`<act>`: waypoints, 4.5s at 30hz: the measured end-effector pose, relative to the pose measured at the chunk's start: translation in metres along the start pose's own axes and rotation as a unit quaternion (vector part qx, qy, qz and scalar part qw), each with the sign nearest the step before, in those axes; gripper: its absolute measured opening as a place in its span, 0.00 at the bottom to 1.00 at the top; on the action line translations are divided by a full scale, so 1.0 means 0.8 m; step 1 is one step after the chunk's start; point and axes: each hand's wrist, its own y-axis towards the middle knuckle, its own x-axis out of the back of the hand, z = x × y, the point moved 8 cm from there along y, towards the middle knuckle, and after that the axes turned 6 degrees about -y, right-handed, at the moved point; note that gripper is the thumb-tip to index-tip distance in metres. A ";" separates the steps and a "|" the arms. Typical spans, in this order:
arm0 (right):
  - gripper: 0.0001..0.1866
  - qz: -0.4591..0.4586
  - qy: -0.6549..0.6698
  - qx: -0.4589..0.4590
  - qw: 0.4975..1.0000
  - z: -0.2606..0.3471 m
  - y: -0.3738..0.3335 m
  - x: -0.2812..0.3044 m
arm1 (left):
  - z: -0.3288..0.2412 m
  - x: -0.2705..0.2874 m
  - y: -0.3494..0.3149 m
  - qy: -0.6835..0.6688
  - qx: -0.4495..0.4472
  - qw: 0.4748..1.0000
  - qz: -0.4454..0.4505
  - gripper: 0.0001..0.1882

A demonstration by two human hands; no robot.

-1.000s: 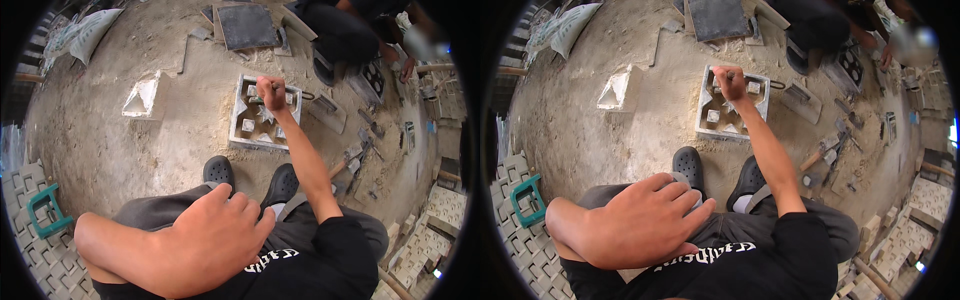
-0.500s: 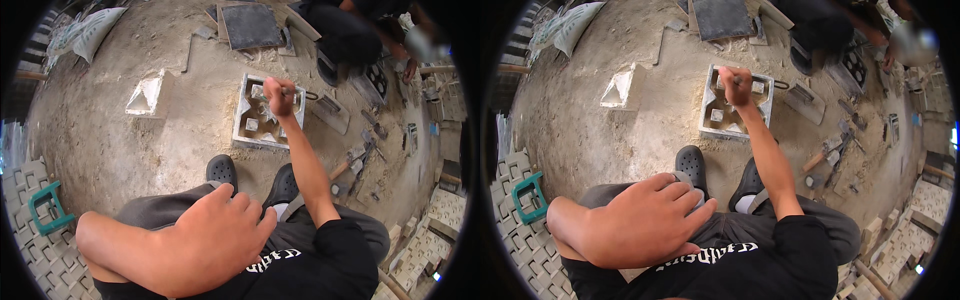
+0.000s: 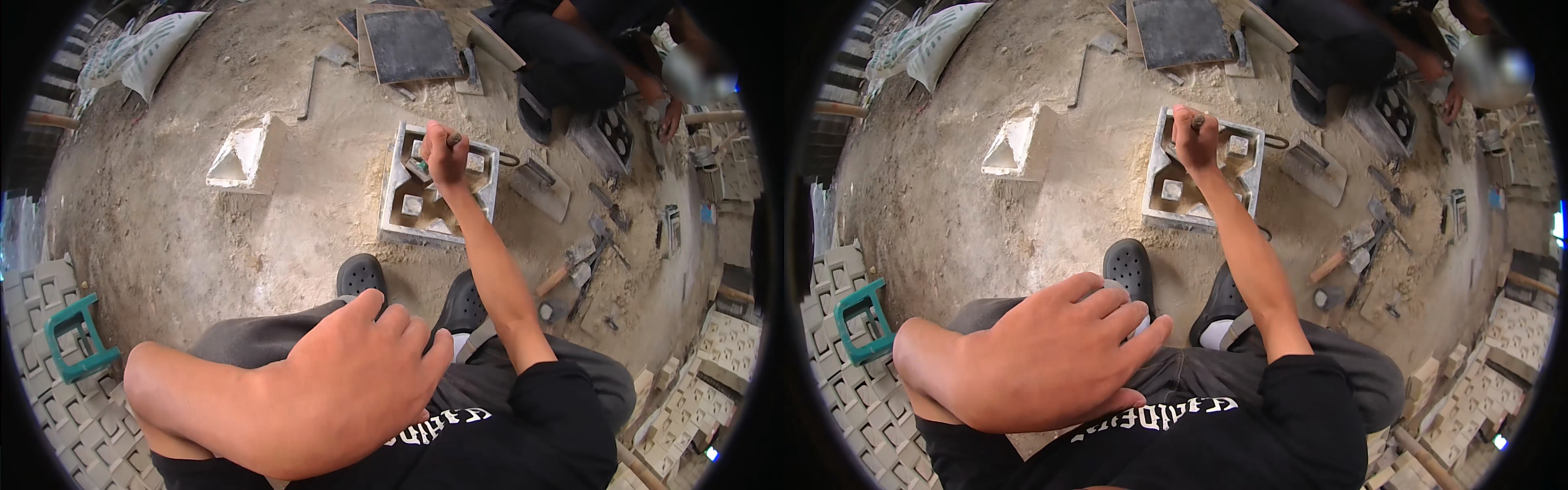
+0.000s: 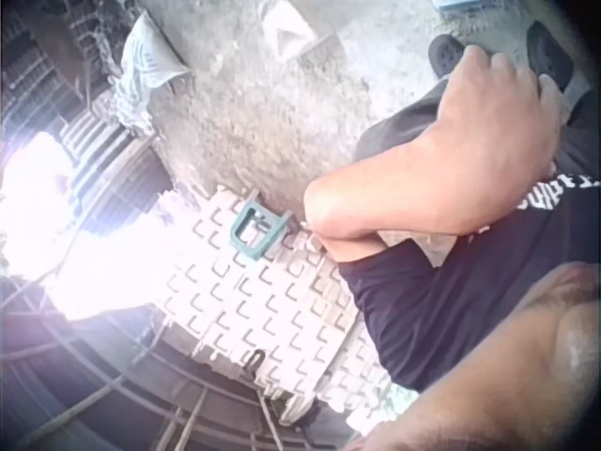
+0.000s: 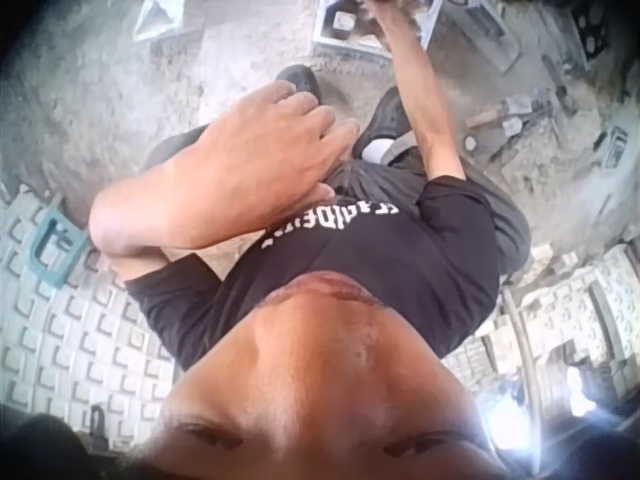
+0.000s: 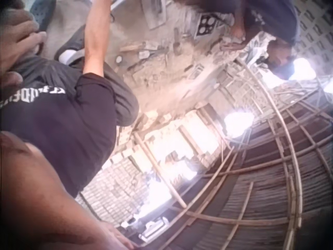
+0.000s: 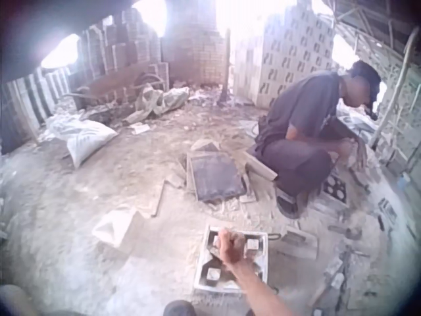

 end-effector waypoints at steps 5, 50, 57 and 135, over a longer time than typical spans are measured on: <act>0.24 -0.056 -0.094 0.091 0.990 0.052 -0.010 0.004 | -0.002 -0.008 -0.008 0.008 -0.013 1.000 -0.015 0.31; 0.21 -0.018 0.016 -0.028 0.999 0.023 0.022 -0.030 | 0.001 -0.007 -0.007 -0.022 0.015 0.999 0.032 0.32; 0.21 -0.087 -0.074 -0.042 0.993 -0.014 -0.004 0.025 | -0.006 -0.006 0.010 -0.010 -0.013 1.000 0.022 0.31; 0.25 0.189 0.076 -0.008 0.979 0.031 -0.016 0.001 | -0.001 -0.005 -0.011 0.006 0.002 1.000 -0.001 0.32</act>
